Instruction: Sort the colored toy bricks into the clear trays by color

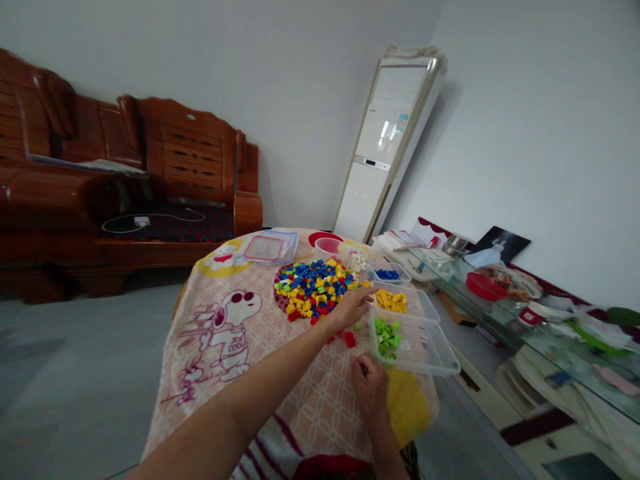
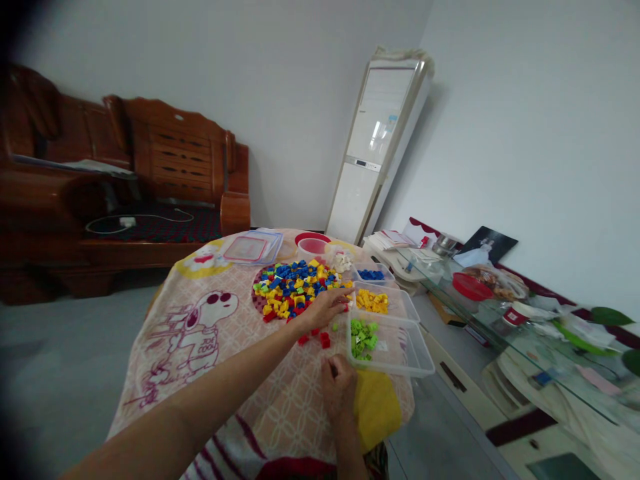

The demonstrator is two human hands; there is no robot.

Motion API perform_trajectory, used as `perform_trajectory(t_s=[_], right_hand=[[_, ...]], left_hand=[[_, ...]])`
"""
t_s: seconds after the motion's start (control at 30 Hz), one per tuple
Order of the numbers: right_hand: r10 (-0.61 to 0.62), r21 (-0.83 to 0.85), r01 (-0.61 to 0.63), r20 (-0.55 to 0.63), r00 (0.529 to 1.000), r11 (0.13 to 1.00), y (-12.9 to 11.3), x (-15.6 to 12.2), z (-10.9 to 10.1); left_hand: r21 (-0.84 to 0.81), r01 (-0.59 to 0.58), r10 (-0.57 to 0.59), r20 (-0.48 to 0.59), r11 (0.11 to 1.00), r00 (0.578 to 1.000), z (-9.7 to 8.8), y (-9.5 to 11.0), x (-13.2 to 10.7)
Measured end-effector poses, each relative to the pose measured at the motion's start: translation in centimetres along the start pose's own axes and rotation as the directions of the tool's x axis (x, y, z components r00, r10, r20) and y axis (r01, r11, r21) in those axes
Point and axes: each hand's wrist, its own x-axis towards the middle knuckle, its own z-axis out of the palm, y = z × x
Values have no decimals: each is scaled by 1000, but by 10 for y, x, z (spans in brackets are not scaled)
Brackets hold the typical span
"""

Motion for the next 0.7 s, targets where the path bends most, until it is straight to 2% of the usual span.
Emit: perform_trajectory(t_s=[0.07, 0.1, 0.2, 0.3, 0.43, 0.57, 0.7], right_hand=[[-2, -6, 2, -1, 1000, 1000, 1, 0, 0], [-5, -11, 5, -1, 1000, 1000, 1, 0, 1], [-9, -19, 9, 2, 1000, 1000, 2, -1, 1], [-11, -15, 11, 1, 1000, 1000, 1, -1, 0], [-4, -29, 4, -3, 1000, 1000, -1, 0, 0], [4, -38, -4, -6, 1000, 999, -3, 0, -1], [11, -34, -11, -4, 1000, 999, -3, 0, -1]], left_hand=[[138, 81, -72, -71, 987, 995, -8, -7, -3], [194, 105, -93, -73, 975, 993, -12, -10, -6], [311, 69, -92, 59, 948, 994, -15, -16, -15], [405, 1, -93, 207, 914, 974, -6, -16, -21], [516, -47, -116, 280, 855, 953, 8, -15, -24], [520, -23, -131, 257, 854, 958, 10, -20, -24], [385, 49, -121, 164, 921, 979, 6, -22, -21]])
